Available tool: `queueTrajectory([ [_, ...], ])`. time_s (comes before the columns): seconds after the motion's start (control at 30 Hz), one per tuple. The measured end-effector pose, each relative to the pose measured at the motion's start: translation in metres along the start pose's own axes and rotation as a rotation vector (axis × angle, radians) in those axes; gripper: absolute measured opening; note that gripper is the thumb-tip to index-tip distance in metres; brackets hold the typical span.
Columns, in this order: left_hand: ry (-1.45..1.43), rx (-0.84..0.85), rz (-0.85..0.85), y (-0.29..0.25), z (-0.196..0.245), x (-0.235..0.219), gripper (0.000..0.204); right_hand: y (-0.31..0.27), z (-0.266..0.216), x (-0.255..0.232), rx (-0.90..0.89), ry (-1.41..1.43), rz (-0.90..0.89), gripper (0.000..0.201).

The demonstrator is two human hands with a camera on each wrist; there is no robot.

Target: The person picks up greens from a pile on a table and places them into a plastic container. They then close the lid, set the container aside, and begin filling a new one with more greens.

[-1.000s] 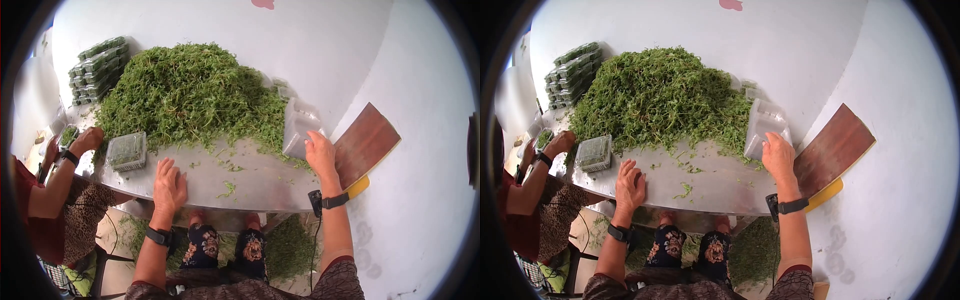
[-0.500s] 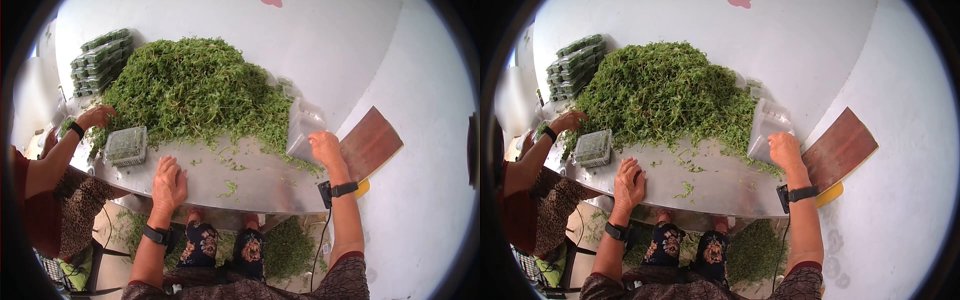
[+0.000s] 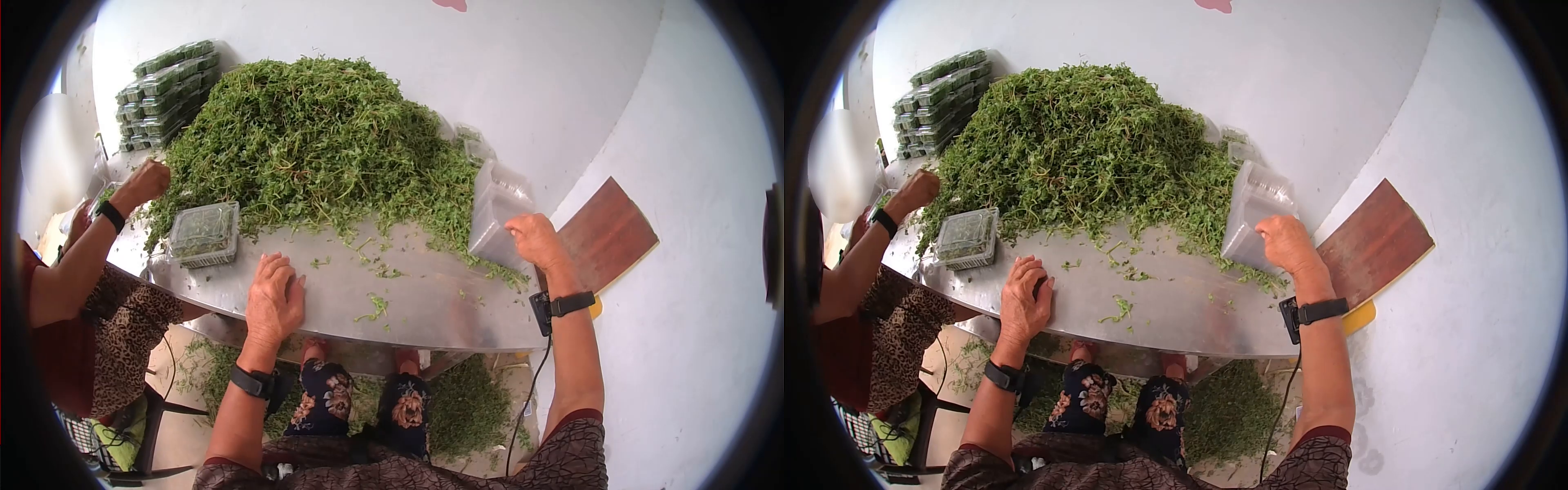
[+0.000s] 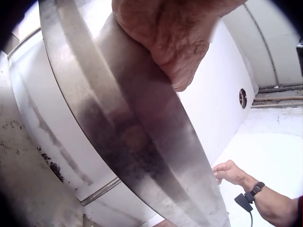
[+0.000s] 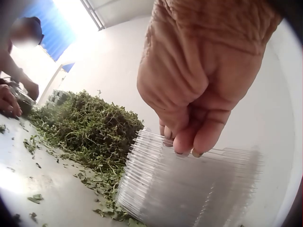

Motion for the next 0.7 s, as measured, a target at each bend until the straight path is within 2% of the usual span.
queueTrajectory([
  [0.13, -0.018, -0.001, 0.003, 0.0, -0.001, 0.001, 0.013, 0.007, 0.002, 0.005, 0.042, -0.038, -0.097, 0.018],
  [0.27, -0.012, 0.005, 0.005, 0.0, -0.001, 0.001, 0.013, 0.009, -0.003, 0.004, -0.017, -0.078, -0.075, 0.015],
  [0.33, -0.013, 0.002, 0.0, 0.0, -0.001, 0.0, 0.013, 0.009, -0.013, 0.005, -0.102, -0.246, -0.062, 0.009],
  [0.43, -0.013, 0.002, 0.0, 0.001, -0.001, 0.0, 0.013, 0.009, -0.016, 0.003, -0.094, -0.306, -0.028, 0.004],
  [0.57, -0.013, 0.007, 0.007, 0.0, -0.001, 0.0, 0.013, 0.007, -0.018, 0.002, -0.117, -0.3, -0.022, 0.004],
  [0.7, -0.028, 0.005, 0.013, -0.001, -0.001, 0.0, 0.014, 0.012, -0.015, 0.008, -0.132, -0.289, -0.094, 0.004],
])
Point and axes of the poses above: each hand's wrist, its own y-axis towards the middle knuckle, its own x-axis out of the palm, z = x × y, the point moved 9 cm from there along y, towards the middle knuckle, and after that the axes turned 10 degrees about -z, right-handed, at the moved point
